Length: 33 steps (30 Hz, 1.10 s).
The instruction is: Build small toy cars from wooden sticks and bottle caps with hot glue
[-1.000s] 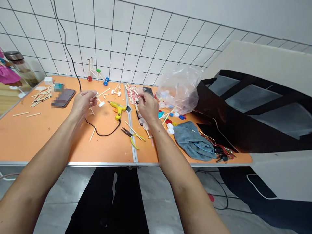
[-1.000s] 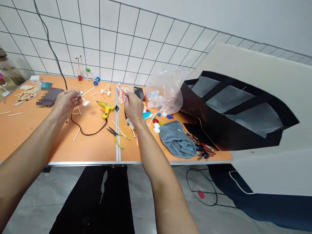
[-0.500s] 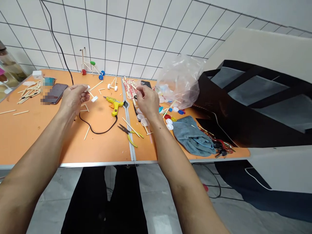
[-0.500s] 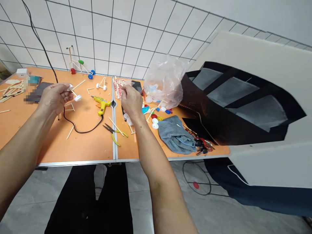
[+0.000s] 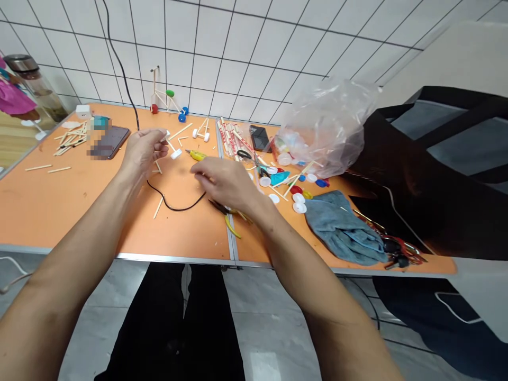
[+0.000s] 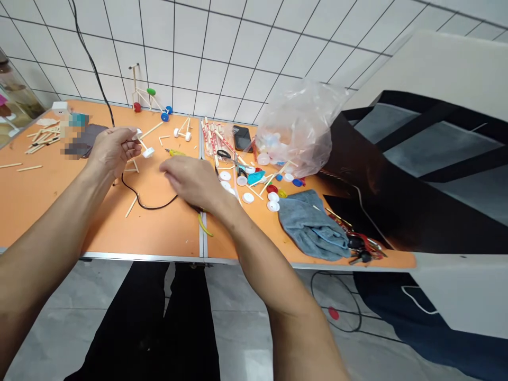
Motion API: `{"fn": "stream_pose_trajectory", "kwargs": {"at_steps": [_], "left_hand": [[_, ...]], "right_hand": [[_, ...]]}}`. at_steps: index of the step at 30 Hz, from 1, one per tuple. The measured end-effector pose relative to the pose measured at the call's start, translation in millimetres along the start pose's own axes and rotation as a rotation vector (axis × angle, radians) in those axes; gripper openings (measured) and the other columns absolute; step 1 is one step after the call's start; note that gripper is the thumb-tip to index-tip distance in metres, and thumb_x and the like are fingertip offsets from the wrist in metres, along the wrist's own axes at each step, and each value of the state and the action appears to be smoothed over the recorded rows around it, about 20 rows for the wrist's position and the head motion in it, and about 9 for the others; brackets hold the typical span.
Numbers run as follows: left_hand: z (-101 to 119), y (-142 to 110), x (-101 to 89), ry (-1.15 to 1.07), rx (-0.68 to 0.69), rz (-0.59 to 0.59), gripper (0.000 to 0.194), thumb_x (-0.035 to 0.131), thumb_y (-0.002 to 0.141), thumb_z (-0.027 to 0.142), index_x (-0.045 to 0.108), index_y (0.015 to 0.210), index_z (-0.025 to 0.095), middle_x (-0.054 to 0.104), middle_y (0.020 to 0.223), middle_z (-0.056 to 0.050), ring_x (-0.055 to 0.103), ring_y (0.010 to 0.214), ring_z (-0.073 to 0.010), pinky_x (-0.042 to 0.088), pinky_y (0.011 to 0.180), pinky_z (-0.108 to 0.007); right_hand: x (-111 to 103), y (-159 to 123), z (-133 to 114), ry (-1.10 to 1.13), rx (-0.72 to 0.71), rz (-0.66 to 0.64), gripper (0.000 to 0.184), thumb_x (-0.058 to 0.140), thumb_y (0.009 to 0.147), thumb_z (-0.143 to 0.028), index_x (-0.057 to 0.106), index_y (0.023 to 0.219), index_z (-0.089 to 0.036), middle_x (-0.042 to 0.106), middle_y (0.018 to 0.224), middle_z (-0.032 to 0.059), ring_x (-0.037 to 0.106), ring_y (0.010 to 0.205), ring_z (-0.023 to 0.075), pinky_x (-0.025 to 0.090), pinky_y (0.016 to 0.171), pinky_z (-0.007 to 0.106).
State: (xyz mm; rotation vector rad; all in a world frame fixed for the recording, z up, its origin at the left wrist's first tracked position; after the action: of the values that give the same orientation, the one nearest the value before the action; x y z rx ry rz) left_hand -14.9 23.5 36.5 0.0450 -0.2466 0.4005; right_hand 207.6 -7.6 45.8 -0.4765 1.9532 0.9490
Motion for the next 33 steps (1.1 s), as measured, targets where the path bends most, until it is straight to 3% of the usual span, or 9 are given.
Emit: {"fn": "stream_pose_trajectory", "kwargs": {"at_steps": [5, 9, 15, 19, 22, 26, 29, 33], "left_hand": [[0.0, -1.4, 1.5, -0.08, 0.006, -0.006, 0.011, 0.078, 0.07, 0.024, 0.068, 0.068, 0.019, 0.063, 0.063, 0.002, 0.056, 0.053, -0.0086, 0.049, 0.055, -0.019], [-1.2, -3.3, 2.5, -0.093, -0.002, -0.026, 0.011, 0.079, 0.068, 0.024, 0.069, 0.069, 0.019, 0.066, 0.064, 0.001, 0.058, 0.054, -0.0088, 0.049, 0.055, -0.019], [-4.0, -3.6, 3.7, -0.067, -0.007, -0.026, 0.014, 0.08, 0.068, 0.025, 0.068, 0.074, 0.019, 0.066, 0.065, 0.002, 0.059, 0.054, -0.0091, 0.049, 0.056, -0.019], [-3.2, -4.1, 4.7, -0.038, -0.034, -0.014, 0.015, 0.078, 0.068, 0.025, 0.068, 0.077, 0.019, 0.064, 0.065, 0.004, 0.059, 0.055, -0.0091, 0.05, 0.058, -0.019], [-1.3, -5.6, 5.3, -0.033, -0.044, -0.009, 0.013, 0.077, 0.069, 0.025, 0.069, 0.076, 0.019, 0.063, 0.064, 0.003, 0.058, 0.055, -0.0091, 0.05, 0.058, -0.02], [0.2, -8.3, 5.9, -0.048, -0.057, -0.011, 0.011, 0.078, 0.069, 0.022, 0.07, 0.074, 0.018, 0.066, 0.064, 0.002, 0.058, 0.054, -0.0085, 0.051, 0.057, -0.02], [-0.1, -9.9, 6.7, -0.05, -0.063, -0.024, 0.011, 0.079, 0.069, 0.022, 0.07, 0.073, 0.017, 0.065, 0.063, 0.003, 0.059, 0.054, -0.0086, 0.052, 0.058, -0.02], [-1.8, -12.9, 8.0, -0.056, -0.064, -0.028, 0.011, 0.079, 0.069, 0.022, 0.072, 0.074, 0.017, 0.067, 0.065, 0.001, 0.06, 0.054, -0.009, 0.05, 0.056, -0.02]], "right_hand": [[27.9, 9.1, -58.4, -0.225, -0.342, -0.301, 0.029, 0.054, 0.113, -0.006, 0.078, 0.117, -0.02, 0.082, 0.11, 0.0071, 0.069, 0.094, 0.021, 0.035, 0.069, 0.036], [51.1, 13.3, -85.4, -0.391, -0.601, -0.461, 0.028, 0.05, 0.119, -0.006, 0.075, 0.111, -0.017, 0.079, 0.105, 0.0076, 0.066, 0.094, 0.0205, 0.032, 0.069, 0.037], [65.0, 19.2, -100.8, -0.468, -0.793, -0.532, 0.03, 0.052, 0.116, 0.0, 0.073, 0.106, -0.019, 0.078, 0.097, 0.0039, 0.066, 0.089, 0.0198, 0.034, 0.065, 0.039], [66.8, 23.3, -102.7, -0.463, -0.827, -0.559, 0.032, 0.049, 0.116, -0.001, 0.075, 0.113, -0.018, 0.078, 0.097, 0.0035, 0.065, 0.087, 0.0198, 0.035, 0.066, 0.04], [68.8, 19.4, -103.6, -0.347, -0.76, -0.513, 0.033, 0.045, 0.116, -0.004, 0.075, 0.122, -0.016, 0.079, 0.103, 0.0053, 0.065, 0.091, 0.0204, 0.04, 0.069, 0.039], [58.3, 6.5, -100.1, 0.063, -0.601, -0.342, 0.039, 0.052, 0.102, -0.002, 0.073, 0.132, -0.016, 0.08, 0.121, 0.0096, 0.067, 0.104, 0.0218, 0.048, 0.077, 0.037], [37.1, 3.4, -81.9, 0.465, -0.358, -0.171, 0.03, 0.051, 0.096, -0.007, 0.074, 0.111, -0.02, 0.074, 0.101, 0.0028, 0.064, 0.087, 0.0169, 0.048, 0.073, 0.033], [13.0, 6.1, -39.2, 0.883, 0.091, -0.016, 0.009, 0.065, 0.086, -0.019, 0.066, 0.094, -0.025, 0.064, 0.082, -0.0048, 0.062, 0.075, 0.0132, 0.054, 0.073, 0.029]]}}
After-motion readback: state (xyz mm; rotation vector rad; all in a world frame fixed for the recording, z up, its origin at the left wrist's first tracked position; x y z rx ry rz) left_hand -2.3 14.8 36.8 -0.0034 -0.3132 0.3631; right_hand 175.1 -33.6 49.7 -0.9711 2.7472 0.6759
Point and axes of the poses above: each hand's wrist, its own y-axis towards the middle knuckle, its own x-axis out of the palm, z = x × y, the point moved 3 cm from there along y, towards the middle knuckle
